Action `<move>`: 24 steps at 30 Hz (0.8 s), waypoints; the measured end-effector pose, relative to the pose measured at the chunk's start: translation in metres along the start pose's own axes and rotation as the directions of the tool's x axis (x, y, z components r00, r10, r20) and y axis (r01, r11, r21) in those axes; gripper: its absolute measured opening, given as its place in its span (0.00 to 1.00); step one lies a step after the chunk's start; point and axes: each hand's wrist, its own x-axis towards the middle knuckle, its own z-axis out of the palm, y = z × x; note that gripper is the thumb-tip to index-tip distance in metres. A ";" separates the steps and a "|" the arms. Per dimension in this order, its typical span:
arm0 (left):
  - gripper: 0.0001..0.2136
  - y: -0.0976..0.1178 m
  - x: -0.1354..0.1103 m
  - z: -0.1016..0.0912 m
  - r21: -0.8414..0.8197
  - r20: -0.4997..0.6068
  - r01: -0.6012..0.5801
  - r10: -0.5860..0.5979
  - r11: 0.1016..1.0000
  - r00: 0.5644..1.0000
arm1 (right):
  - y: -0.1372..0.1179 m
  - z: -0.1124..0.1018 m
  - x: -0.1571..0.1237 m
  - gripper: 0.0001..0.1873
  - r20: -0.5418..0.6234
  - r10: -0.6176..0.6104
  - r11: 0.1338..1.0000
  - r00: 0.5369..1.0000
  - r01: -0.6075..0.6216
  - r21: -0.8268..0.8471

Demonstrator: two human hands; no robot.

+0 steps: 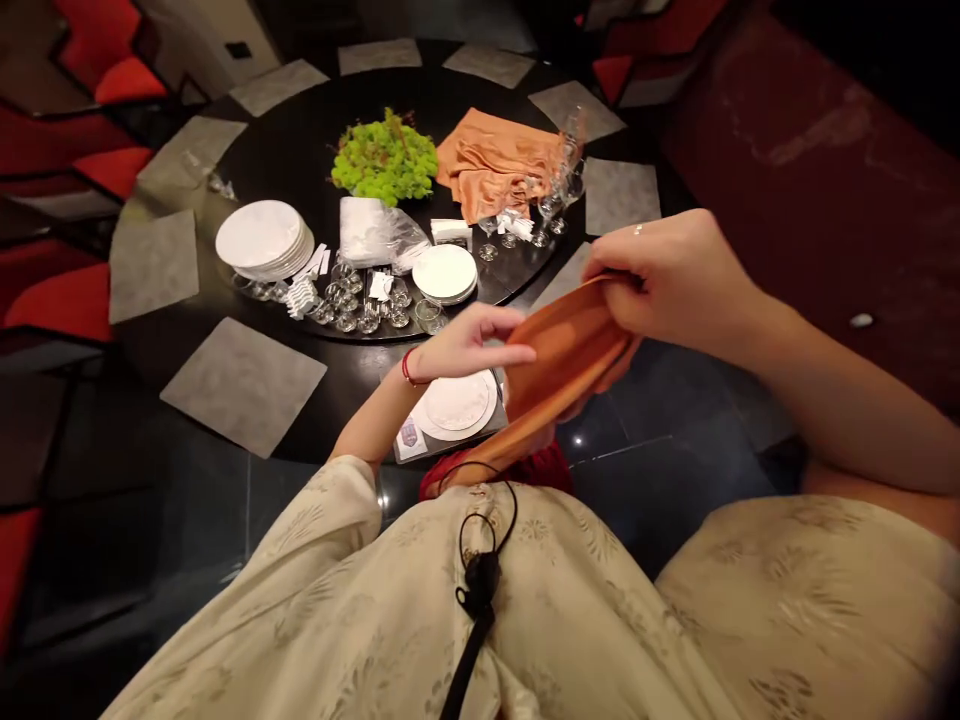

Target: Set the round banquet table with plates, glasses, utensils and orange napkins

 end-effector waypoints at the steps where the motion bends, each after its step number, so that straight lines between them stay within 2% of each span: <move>1: 0.18 -0.005 -0.008 0.005 -0.003 0.088 0.055 -0.054 0.998 0.995 | 0.005 -0.005 -0.020 0.11 -0.019 0.072 0.997 0.997 -0.073 -0.031; 3: 0.19 -0.013 -0.021 0.013 0.025 0.198 0.105 -0.108 0.994 0.974 | 0.022 -0.012 -0.064 0.12 -0.061 0.219 0.971 0.974 -0.224 -0.087; 5: 0.20 -0.016 -0.029 0.019 0.077 0.211 0.099 -0.113 0.992 0.971 | 0.043 -0.013 -0.113 0.12 -0.083 0.381 0.915 0.921 -0.388 -0.113; 9: 0.17 -0.019 -0.021 0.024 0.230 0.077 0.084 -0.104 0.969 0.992 | 0.086 -0.001 -0.213 0.13 -0.125 0.678 0.721 0.724 -0.689 -0.073; 11: 0.14 -0.029 -0.001 0.028 0.337 -0.035 0.131 -0.127 0.932 0.991 | 0.105 0.003 -0.259 0.13 -0.140 0.726 0.673 0.673 -0.738 -0.058; 13: 0.13 -0.048 0.029 0.038 0.423 -0.168 0.206 -0.147 0.882 0.975 | 0.121 -0.002 -0.296 0.13 -0.136 0.733 0.668 0.666 -0.743 -0.042; 16: 0.16 -0.074 0.086 0.070 0.463 -0.287 0.284 -0.161 0.839 0.944 | 0.137 -0.019 -0.332 0.13 -0.078 0.764 0.645 0.641 -0.755 0.117; 18: 0.17 -0.079 0.123 0.108 0.435 -0.326 0.283 -0.144 0.855 0.934 | 0.141 -0.027 -0.340 0.12 0.016 0.745 0.634 0.667 -0.716 0.291; 20: 0.16 -0.074 0.156 0.157 0.374 -0.378 0.257 -0.107 0.891 0.920 | 0.141 -0.027 -0.335 0.14 0.117 0.647 0.643 0.754 -0.621 0.447; 22: 0.16 -0.064 0.184 0.208 0.281 -0.402 0.216 -0.090 0.935 0.911 | 0.140 -0.018 -0.322 0.16 0.187 0.507 0.650 0.842 -0.515 0.559; 24: 0.16 -0.058 0.206 0.249 0.140 -0.368 0.175 -0.113 0.975 0.923 | 0.143 -0.005 -0.306 0.17 0.200 0.401 0.654 0.894 -0.432 0.621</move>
